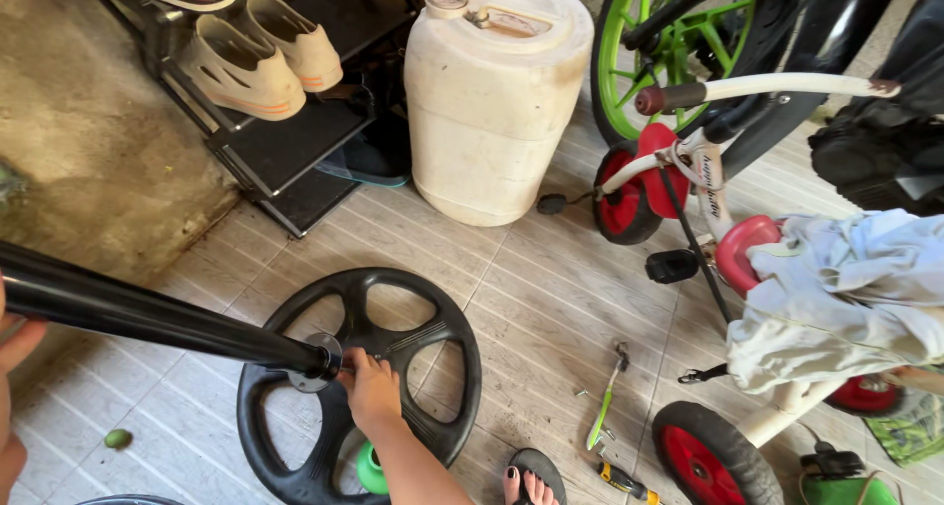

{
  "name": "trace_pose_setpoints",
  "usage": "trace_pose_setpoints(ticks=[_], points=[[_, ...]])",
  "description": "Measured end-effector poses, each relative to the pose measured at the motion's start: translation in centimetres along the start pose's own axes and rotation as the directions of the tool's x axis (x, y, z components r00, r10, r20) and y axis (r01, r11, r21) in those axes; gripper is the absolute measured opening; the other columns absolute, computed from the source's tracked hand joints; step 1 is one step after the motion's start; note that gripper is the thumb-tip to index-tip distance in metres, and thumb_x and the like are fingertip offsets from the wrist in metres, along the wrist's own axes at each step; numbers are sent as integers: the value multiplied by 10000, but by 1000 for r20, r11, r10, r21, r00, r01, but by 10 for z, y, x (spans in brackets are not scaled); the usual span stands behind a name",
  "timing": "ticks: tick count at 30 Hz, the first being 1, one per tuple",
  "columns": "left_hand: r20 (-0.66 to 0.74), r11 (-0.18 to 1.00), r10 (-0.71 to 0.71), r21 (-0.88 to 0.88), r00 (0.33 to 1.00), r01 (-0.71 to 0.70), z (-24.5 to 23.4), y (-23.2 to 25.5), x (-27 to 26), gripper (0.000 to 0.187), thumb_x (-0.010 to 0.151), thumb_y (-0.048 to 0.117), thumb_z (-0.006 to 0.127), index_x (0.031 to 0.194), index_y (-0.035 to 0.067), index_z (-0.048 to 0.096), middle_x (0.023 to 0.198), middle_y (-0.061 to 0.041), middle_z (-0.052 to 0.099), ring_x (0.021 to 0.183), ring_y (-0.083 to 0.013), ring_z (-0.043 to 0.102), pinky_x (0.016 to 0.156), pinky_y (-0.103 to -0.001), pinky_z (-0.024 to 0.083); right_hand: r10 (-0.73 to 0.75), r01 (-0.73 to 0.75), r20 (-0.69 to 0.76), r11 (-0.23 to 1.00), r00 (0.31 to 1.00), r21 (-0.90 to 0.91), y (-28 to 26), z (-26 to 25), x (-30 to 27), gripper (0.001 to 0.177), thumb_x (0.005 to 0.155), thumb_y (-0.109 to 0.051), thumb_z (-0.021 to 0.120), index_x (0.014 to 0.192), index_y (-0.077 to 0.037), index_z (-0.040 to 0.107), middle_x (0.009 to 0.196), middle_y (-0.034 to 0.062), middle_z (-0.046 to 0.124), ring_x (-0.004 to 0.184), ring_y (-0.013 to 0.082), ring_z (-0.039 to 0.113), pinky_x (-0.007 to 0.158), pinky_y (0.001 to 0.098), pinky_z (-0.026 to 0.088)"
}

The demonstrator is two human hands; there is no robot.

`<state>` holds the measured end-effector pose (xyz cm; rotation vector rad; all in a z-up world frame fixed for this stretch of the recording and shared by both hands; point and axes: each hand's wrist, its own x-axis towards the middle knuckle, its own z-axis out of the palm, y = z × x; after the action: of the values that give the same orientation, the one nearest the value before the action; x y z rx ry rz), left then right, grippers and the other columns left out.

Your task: The person wipes a black fan pole with a cloth, then inserts it into a fan base. They place a green plastic cap and a black collar onto the pole, then secure the assembly with screws using a screwdriver.

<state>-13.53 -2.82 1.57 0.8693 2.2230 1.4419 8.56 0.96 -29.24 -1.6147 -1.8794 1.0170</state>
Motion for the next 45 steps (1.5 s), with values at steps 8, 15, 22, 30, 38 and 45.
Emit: trace_pose_setpoints(ticks=[8, 15, 22, 30, 38, 45], points=[[31, 968, 197, -165, 980, -189, -3, 21, -13, 383, 1095, 433, 519, 1256, 91, 588, 1141, -11, 641, 1106, -175, 631, 993, -382, 513, 77, -76, -30, 997, 997, 17, 1, 5, 7, 391, 846, -195, 776, 1214, -201, 640, 1193, 49, 684, 1159, 310, 589, 976, 482, 431], [8, 869, 299, -416, 954, -269, 2, 84, -63, 326, 972, 209, 723, 1263, 140, 596, 1058, 20, 704, 902, -91, 677, 792, -277, 585, -113, 120, -59, 981, 992, 152, 38, 7, 19, 437, 814, -72, 765, 1228, -108, 630, 1143, 173, 699, 1084, 405, 656, 902, 471, 523], [-31, 781, 499, -417, 866, -465, 15, 114, -77, 309, 977, 28, 752, 1259, 11, 628, 1120, -37, 735, 913, -66, 684, 727, -195, 517, -136, 102, 196, 979, 971, 176, 56, -3, 55, 333, 913, -195, 744, 1216, -90, 650, 999, 173, 749, 928, 327, 729, 843, 436, 550], [-63, 798, 460, -409, 886, -443, 24, 120, -77, 452, 937, 52, 776, 1355, 6, 609, 1070, -75, 784, 874, -78, 745, 742, -216, 582, -290, 188, 353, 937, 889, 296, 45, -39, 72, 332, 892, -188, 750, 1195, -76, 673, 1029, 71, 765, 970, 198, 703, 886, 360, 546], [-120, 807, 464, -351, 878, -475, 3, 113, -68, 316, 977, 131, 773, 1268, 57, 673, 1013, -23, 788, 772, -45, 731, 651, -189, 545, -242, -28, 369, 803, 897, 595, 24, -58, 56, 514, 944, -183, 699, 1432, -112, 552, 1345, 20, 648, 1276, 157, 555, 1097, 314, 410], [-197, 796, 227, -526, 954, -299, -36, 92, -45, 246, 1046, 229, 728, 1234, 86, 656, 938, 5, 722, 732, -76, 662, 605, -238, 521, -104, -10, 170, 825, 980, 565, 22, -86, 44, 723, 822, -83, 756, 1484, -156, 472, 1520, 49, 439, 1329, 190, 511, 1100, 352, 430]])
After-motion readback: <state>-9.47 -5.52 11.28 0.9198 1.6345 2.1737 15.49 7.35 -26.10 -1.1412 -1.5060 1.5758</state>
